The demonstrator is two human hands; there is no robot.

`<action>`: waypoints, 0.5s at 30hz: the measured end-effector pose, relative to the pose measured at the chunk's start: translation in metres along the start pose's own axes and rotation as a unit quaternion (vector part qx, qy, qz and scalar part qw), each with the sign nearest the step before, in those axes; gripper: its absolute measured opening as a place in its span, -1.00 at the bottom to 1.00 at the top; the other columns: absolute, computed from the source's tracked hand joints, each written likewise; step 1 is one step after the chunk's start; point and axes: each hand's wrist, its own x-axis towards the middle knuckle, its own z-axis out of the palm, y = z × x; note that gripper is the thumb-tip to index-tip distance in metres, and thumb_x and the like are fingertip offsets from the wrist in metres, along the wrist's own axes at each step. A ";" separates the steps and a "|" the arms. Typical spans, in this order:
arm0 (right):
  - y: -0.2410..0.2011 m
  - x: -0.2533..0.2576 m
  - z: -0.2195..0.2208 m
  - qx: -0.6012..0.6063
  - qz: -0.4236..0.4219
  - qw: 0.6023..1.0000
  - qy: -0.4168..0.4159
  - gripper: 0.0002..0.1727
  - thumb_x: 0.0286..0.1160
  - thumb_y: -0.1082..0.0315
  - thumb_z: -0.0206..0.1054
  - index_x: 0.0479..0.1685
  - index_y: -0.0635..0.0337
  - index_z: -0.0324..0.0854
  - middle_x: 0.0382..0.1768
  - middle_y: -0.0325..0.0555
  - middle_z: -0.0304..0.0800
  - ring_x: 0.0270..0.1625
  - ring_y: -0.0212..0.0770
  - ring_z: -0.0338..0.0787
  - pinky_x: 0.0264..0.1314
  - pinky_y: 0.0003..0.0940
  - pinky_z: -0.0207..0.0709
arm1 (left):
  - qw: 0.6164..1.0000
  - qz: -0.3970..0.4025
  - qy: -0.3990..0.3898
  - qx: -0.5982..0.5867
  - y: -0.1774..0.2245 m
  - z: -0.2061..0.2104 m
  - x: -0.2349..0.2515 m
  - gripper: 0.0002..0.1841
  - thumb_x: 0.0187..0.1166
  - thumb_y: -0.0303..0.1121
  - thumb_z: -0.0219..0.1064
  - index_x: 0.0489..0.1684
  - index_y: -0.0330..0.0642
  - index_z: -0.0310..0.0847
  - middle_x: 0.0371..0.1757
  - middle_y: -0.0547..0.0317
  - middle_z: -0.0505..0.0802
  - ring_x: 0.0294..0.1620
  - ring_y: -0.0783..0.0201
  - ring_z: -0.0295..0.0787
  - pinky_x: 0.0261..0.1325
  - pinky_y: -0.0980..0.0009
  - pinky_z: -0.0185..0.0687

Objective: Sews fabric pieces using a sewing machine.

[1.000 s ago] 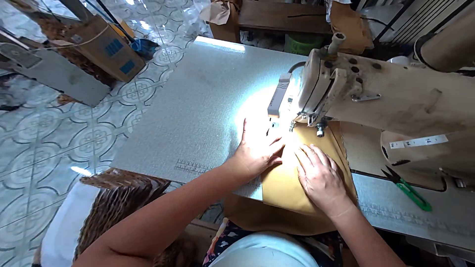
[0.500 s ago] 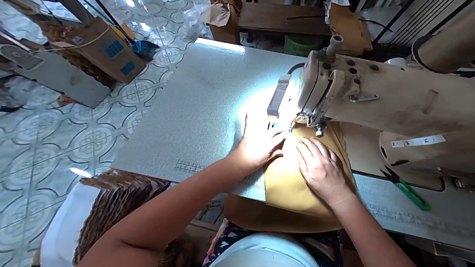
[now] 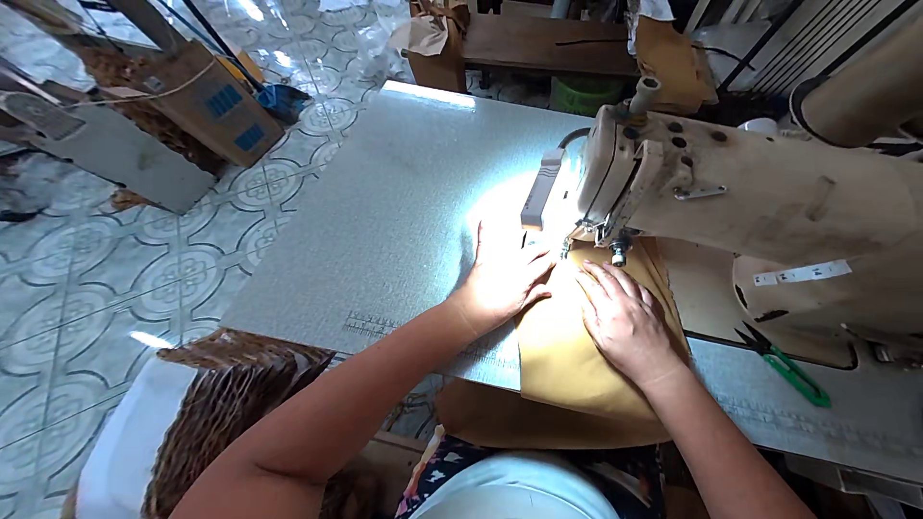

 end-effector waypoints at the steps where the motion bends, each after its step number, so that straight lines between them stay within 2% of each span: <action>1: 0.001 0.000 0.000 0.003 0.000 1.000 0.000 -0.46 0.72 0.13 -0.04 0.59 -0.08 0.58 0.61 -0.14 0.59 0.70 0.03 0.48 0.62 0.19 0.35 | 1.000 -0.001 0.002 -0.002 0.000 0.001 0.000 -0.53 0.70 0.11 0.15 0.43 0.18 0.72 0.52 0.26 0.73 0.57 -0.07 0.58 0.55 -0.70 -0.21; 5: -0.003 0.001 -0.003 0.013 0.006 1.000 -0.006 -0.47 0.74 0.14 -0.04 0.58 -0.04 0.59 0.61 -0.09 0.59 0.71 0.05 0.46 0.65 0.18 0.33 | 1.000 -0.005 0.004 -0.015 -0.001 0.005 -0.003 -0.53 0.73 0.08 0.12 0.47 0.19 0.69 0.55 0.28 0.71 0.59 0.00 0.57 0.57 -0.67 -0.22; 8: -0.025 0.003 -0.010 0.067 0.023 0.997 0.034 -0.50 0.73 0.10 0.10 0.45 0.16 0.68 0.54 0.04 0.64 0.67 0.09 0.51 0.67 0.04 0.37 | 1.000 -0.008 0.004 -0.030 0.000 0.005 -0.003 -0.57 0.77 0.00 0.11 0.48 0.18 0.69 0.57 0.27 0.69 0.62 -0.01 0.54 0.59 -0.67 -0.25; 9: -0.038 0.004 -0.011 0.088 0.016 0.994 0.060 -0.50 0.70 0.07 0.17 0.37 0.23 0.72 0.47 0.08 0.70 0.60 0.08 0.59 0.61 -0.03 0.47 | 0.999 -0.010 0.011 -0.043 0.000 0.004 -0.002 -0.61 0.77 -0.09 0.12 0.43 0.17 0.73 0.53 0.26 0.73 0.59 -0.03 0.56 0.57 -0.66 -0.24; 11: -0.063 0.007 -0.010 0.106 0.010 0.992 0.073 -0.36 0.60 -0.18 0.26 0.24 0.26 0.77 0.35 0.09 0.79 0.50 0.09 0.70 0.50 -0.04 0.58 | 0.997 -0.027 0.005 -0.076 -0.003 -0.005 0.004 -0.65 0.75 -0.30 0.12 0.30 0.13 0.80 0.39 0.20 0.81 0.54 -0.10 0.59 0.56 -0.67 -0.22; 12: -0.071 0.009 -0.006 0.100 0.019 0.993 0.056 -0.27 0.53 -0.29 0.27 0.25 0.23 0.76 0.37 0.07 0.78 0.51 0.11 0.68 0.48 0.04 0.58 | 0.996 -0.034 0.002 -0.079 -0.006 -0.009 0.008 -0.67 0.74 -0.35 0.11 0.22 0.10 0.82 0.27 0.11 0.84 0.45 -0.14 0.64 0.57 -0.67 -0.20; 13: -0.076 0.011 0.000 0.090 0.023 0.995 0.048 -0.25 0.51 -0.32 0.27 0.27 0.21 0.76 0.39 0.10 0.76 0.51 0.19 0.67 0.44 0.17 0.58 | 0.996 -0.043 0.004 -0.081 -0.011 -0.012 0.012 -0.68 0.73 -0.41 0.12 0.17 0.05 0.81 0.13 0.04 0.85 0.31 -0.16 0.70 0.56 -0.65 -0.14; 14: -0.076 0.013 0.006 0.087 0.030 0.995 0.046 -0.35 0.57 -0.23 0.27 0.25 0.19 0.77 0.38 0.13 0.76 0.50 0.24 0.67 0.42 0.22 0.57 | 0.994 -0.053 0.015 -0.091 -0.015 -0.012 0.016 -0.71 0.70 -0.46 0.16 0.12 -0.02 0.82 0.03 0.01 0.88 0.21 -0.14 0.77 0.58 -0.62 -0.07; 15: -0.073 0.016 0.011 0.093 0.041 0.993 0.066 -0.53 0.64 -0.04 0.27 0.12 0.18 0.80 0.29 0.11 0.81 0.41 0.19 0.74 0.38 0.13 0.62 | 0.992 -0.068 0.015 -0.101 -0.019 -0.013 0.020 -0.76 0.68 -0.43 0.22 0.09 -0.07 0.82 0.00 0.00 0.89 0.21 -0.11 0.81 0.64 -0.55 -0.05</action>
